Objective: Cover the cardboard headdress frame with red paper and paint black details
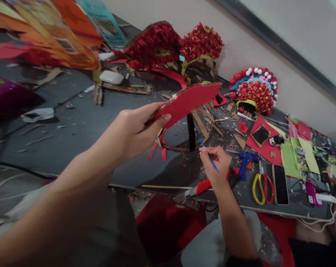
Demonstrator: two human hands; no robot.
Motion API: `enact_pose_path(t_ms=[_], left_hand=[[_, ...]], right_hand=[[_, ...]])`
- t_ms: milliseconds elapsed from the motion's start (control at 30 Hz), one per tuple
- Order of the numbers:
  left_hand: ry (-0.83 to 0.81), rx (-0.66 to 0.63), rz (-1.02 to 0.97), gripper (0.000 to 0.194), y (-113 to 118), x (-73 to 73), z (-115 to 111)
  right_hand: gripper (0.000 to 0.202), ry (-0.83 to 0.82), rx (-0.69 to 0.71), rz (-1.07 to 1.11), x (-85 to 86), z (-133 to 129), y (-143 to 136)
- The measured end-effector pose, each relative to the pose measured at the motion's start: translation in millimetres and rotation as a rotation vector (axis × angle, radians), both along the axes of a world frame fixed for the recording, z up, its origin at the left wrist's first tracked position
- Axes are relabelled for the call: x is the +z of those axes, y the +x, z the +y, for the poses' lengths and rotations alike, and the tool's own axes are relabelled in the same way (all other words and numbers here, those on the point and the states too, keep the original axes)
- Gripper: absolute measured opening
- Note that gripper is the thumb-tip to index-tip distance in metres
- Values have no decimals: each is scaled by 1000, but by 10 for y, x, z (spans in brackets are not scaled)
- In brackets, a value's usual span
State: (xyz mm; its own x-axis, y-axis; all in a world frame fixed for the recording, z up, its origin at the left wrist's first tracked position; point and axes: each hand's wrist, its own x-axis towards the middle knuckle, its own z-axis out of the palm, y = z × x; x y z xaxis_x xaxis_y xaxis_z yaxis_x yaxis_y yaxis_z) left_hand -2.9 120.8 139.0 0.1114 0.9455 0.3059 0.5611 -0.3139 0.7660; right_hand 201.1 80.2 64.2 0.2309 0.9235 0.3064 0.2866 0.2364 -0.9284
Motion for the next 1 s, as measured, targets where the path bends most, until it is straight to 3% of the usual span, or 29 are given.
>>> enact_pose_path(t_ms=[233, 633, 1000], left_hand=[[-3, 2, 7, 35, 5, -3, -6], [29, -14, 4, 34, -3, 1, -12], [75, -6, -5, 34, 4, -57, 2]], right_hand=[[24, -10, 19, -132, -17, -29, 51], [31, 113, -65, 68, 173, -25, -28], [34, -5, -93, 238, 188, 92, -88]])
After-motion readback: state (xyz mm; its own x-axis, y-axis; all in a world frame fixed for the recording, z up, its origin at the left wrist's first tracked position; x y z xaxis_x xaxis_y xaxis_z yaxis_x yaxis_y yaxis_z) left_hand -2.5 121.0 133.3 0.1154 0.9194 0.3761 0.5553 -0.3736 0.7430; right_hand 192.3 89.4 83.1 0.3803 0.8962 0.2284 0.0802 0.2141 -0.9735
